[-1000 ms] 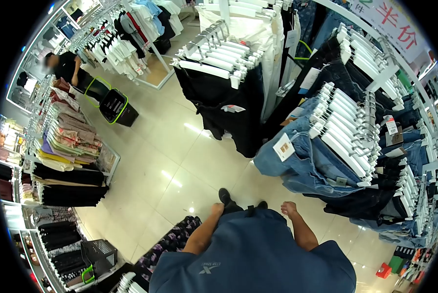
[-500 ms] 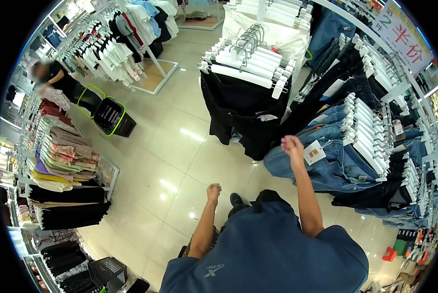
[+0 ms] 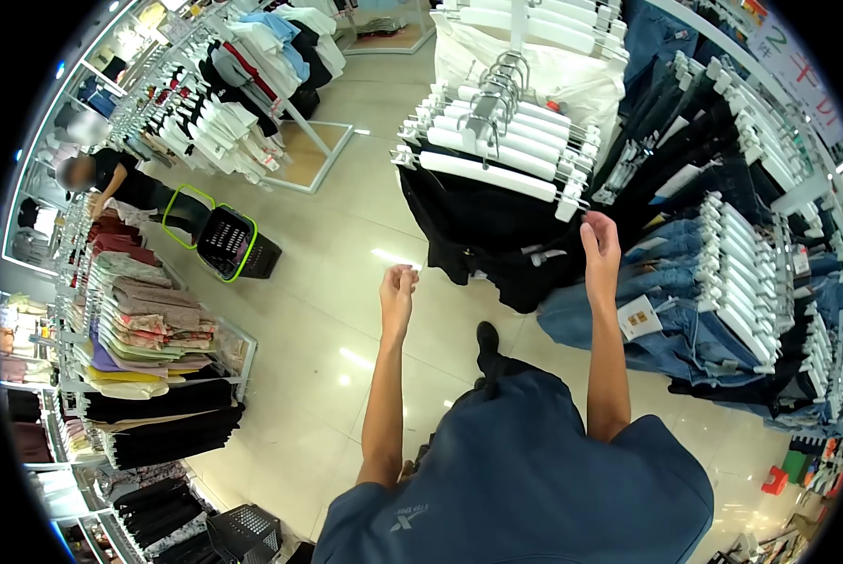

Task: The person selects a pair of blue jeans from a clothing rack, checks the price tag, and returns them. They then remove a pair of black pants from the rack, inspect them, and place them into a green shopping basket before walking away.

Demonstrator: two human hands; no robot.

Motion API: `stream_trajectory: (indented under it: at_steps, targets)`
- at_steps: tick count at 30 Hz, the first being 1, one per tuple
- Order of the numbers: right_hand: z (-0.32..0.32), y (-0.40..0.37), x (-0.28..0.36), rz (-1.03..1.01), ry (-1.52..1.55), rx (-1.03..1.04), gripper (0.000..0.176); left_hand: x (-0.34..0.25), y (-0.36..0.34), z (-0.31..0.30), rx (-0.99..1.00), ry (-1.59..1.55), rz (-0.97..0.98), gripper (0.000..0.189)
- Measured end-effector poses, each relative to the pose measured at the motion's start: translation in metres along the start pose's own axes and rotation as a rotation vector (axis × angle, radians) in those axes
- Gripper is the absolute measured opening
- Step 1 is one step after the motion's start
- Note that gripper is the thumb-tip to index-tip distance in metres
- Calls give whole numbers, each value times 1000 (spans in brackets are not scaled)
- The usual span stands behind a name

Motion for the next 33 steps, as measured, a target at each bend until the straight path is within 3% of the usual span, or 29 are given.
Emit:
stream_trajectory:
  at_steps: [4, 7, 12, 14, 15, 21, 24, 28, 32, 33]
  targets:
    - [14, 4, -11, 75, 81, -17, 19, -60, 48, 15, -100, 140, 227, 38]
    - [20, 0, -5, 122, 27, 40, 14, -83, 87, 33, -160, 63, 317, 41]
    - [20, -4, 2, 143, -89, 148, 21, -97, 112, 60, 39, 68, 360, 47]
    - [19, -3, 5, 144, -92, 179, 26, -95, 111, 61, 90, 98, 211, 55]
    - [19, -3, 3, 128, -96, 182, 32, -97, 112, 62, 57, 85, 241, 56]
    - [39, -10, 13, 14, -152, 9, 41, -86, 142, 59, -36, 50, 447, 61]
    - [49, -16, 19, -10, -235, -133, 42, -93, 153, 53, 248, 111, 279, 59]
    - [59, -27, 23, 14, -265, -273, 45, -102, 144, 34, 345, 155, 188, 46]
    - [67, -38, 50, 69, -163, -440, 45, -112, 123, 7, 340, 47, 418, 53]
    - [67, -43, 56, 104, -73, -474, 45, -126, 115, 4, 286, -26, 553, 58]
Point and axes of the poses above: each hand's wrist, its own y-axis towards the middle knuckle, its own z-axis out of the palm, x = y × z, the point moved 2 cm from there along y, towards the middle knuckle, and after that the axes turned 6 degrees about -x, right-handed, at the moved point
